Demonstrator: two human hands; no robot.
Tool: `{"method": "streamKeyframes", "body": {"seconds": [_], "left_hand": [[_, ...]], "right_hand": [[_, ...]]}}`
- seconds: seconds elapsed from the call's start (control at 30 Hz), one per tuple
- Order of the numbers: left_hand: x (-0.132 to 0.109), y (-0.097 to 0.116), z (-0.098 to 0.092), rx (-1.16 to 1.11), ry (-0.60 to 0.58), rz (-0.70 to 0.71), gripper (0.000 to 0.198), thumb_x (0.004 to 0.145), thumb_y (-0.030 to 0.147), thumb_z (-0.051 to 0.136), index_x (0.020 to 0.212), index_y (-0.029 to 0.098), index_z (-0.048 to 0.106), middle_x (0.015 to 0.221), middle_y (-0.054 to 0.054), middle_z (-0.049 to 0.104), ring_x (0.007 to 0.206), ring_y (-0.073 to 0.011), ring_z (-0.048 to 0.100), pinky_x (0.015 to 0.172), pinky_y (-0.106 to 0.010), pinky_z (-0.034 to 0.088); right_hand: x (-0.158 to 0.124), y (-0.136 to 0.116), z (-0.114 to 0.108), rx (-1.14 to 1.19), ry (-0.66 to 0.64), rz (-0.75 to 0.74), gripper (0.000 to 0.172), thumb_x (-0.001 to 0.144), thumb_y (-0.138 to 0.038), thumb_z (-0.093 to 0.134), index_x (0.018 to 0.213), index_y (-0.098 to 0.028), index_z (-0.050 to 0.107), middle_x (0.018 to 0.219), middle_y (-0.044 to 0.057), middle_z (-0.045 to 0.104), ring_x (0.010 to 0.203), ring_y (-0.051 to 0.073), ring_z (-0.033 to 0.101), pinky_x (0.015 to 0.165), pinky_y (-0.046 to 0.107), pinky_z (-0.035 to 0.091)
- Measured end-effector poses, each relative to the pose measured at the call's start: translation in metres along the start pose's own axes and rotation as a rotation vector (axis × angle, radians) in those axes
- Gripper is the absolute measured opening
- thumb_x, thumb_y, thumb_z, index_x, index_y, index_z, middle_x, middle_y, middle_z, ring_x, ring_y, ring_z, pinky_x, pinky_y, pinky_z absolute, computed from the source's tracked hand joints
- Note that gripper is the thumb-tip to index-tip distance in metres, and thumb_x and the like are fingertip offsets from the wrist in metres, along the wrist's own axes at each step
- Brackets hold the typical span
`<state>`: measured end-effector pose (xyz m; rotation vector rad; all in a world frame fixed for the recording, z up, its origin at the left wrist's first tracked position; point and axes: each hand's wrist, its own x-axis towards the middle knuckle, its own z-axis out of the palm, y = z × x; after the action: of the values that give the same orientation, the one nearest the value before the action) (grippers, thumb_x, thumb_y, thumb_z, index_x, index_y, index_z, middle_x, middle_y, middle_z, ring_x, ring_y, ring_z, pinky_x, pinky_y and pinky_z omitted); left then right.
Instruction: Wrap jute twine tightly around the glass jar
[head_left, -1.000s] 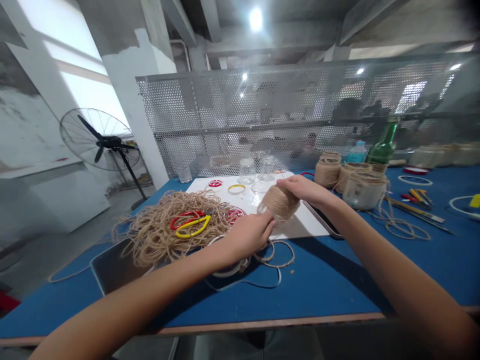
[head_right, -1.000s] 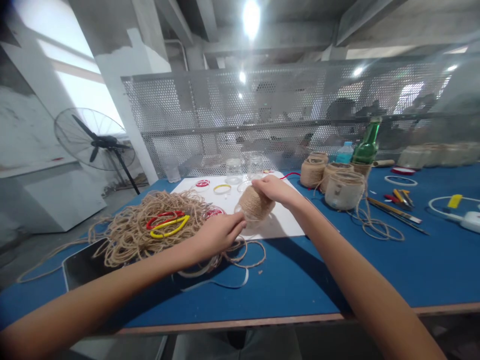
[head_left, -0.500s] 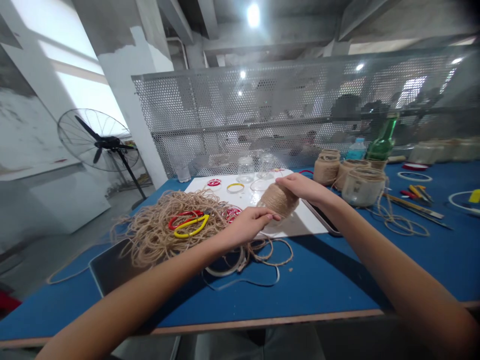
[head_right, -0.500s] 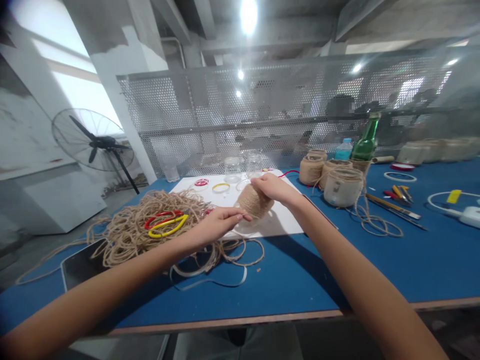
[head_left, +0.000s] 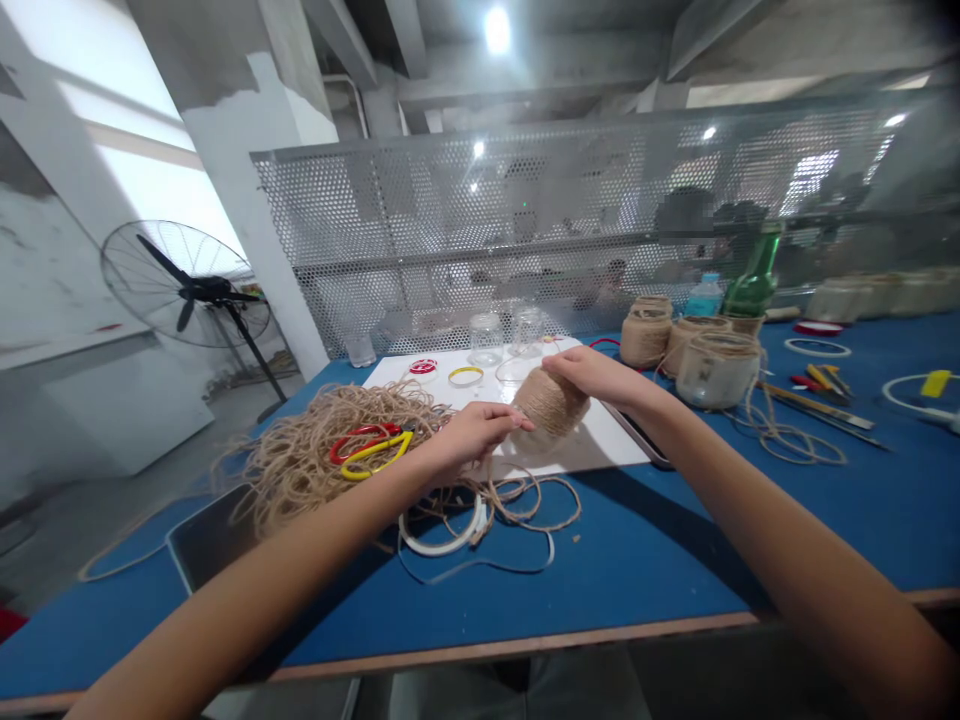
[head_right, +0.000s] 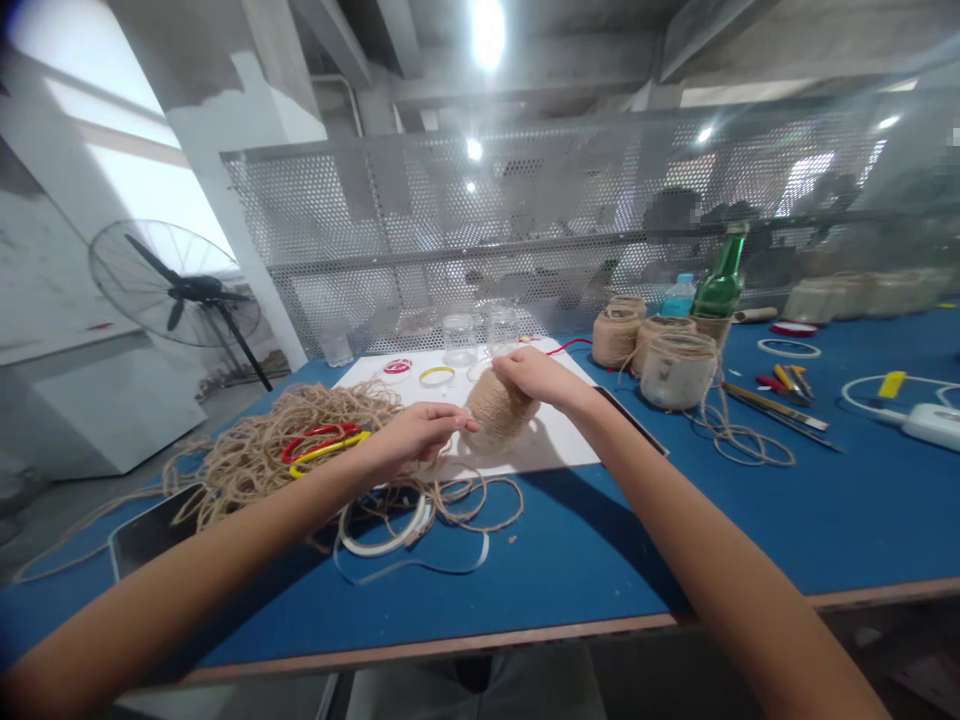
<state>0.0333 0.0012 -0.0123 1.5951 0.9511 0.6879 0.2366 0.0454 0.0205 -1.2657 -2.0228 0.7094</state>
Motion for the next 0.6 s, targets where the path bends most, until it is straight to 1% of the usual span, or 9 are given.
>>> {"method": "streamKeyframes", "body": {"seconds": [0.07,0.17,0.27,0.37,0.47,0.6], "left_hand": [[0.000,-0.002,0.000,-0.100,-0.011,-0.030,0.023,0.079,0.033,0.053,0.090,0.015,0.063,0.046,0.010,0.019,0.038,-0.0050,0.013,0.039,-0.020,0.009],[-0.001,-0.002,0.005,-0.217,-0.001,-0.044,0.022,0.078,0.032,0.054,0.089,0.015,0.062,0.047,0.010,0.019,0.038,-0.0042,0.014,0.039,-0.020,0.008],[-0.004,0.002,0.012,-0.299,0.001,-0.028,0.021,0.078,0.030,0.054,0.089,0.014,0.061,0.048,0.010,0.020,0.038,-0.0034,0.015,0.038,-0.019,0.007],[-0.007,0.003,0.017,-0.354,0.034,-0.040,0.019,0.079,0.027,0.052,0.089,0.013,0.059,0.048,0.010,0.017,0.037,-0.0031,0.012,0.038,-0.018,0.006],[-0.007,0.001,0.019,-0.352,0.076,-0.048,0.018,0.079,0.026,0.050,0.088,0.012,0.058,0.048,0.010,0.019,0.037,-0.0032,0.013,0.038,-0.018,0.007],[-0.001,-0.003,0.018,-0.207,0.152,-0.026,0.015,0.077,0.025,0.048,0.083,0.014,0.058,0.047,0.009,0.025,0.036,-0.0041,0.018,0.037,-0.019,0.009]], "right_hand": [[0.000,0.000,0.000,0.005,-0.008,0.007,0.032,0.077,-0.041,0.040,0.060,-0.016,0.050,0.057,0.002,0.049,0.053,0.012,0.042,0.051,0.026,0.032],[0.000,0.001,-0.001,0.006,0.000,0.015,0.032,0.077,-0.040,0.040,0.061,-0.015,0.050,0.059,0.003,0.050,0.054,0.012,0.043,0.051,0.026,0.032],[-0.001,0.003,-0.001,0.013,-0.004,0.003,0.032,0.077,-0.041,0.040,0.060,-0.016,0.049,0.059,0.002,0.049,0.054,0.012,0.042,0.051,0.026,0.031],[0.000,0.004,-0.001,0.009,-0.003,-0.007,0.032,0.077,-0.042,0.039,0.059,-0.016,0.048,0.056,0.002,0.047,0.052,0.012,0.040,0.050,0.026,0.030],[0.001,0.005,-0.001,-0.018,0.008,-0.013,0.032,0.076,-0.042,0.040,0.058,-0.016,0.048,0.056,0.001,0.046,0.052,0.012,0.039,0.050,0.025,0.029],[0.000,0.001,-0.002,-0.023,-0.002,-0.026,0.031,0.076,-0.041,0.040,0.060,-0.016,0.049,0.058,0.001,0.047,0.055,0.012,0.039,0.051,0.025,0.029]]}}
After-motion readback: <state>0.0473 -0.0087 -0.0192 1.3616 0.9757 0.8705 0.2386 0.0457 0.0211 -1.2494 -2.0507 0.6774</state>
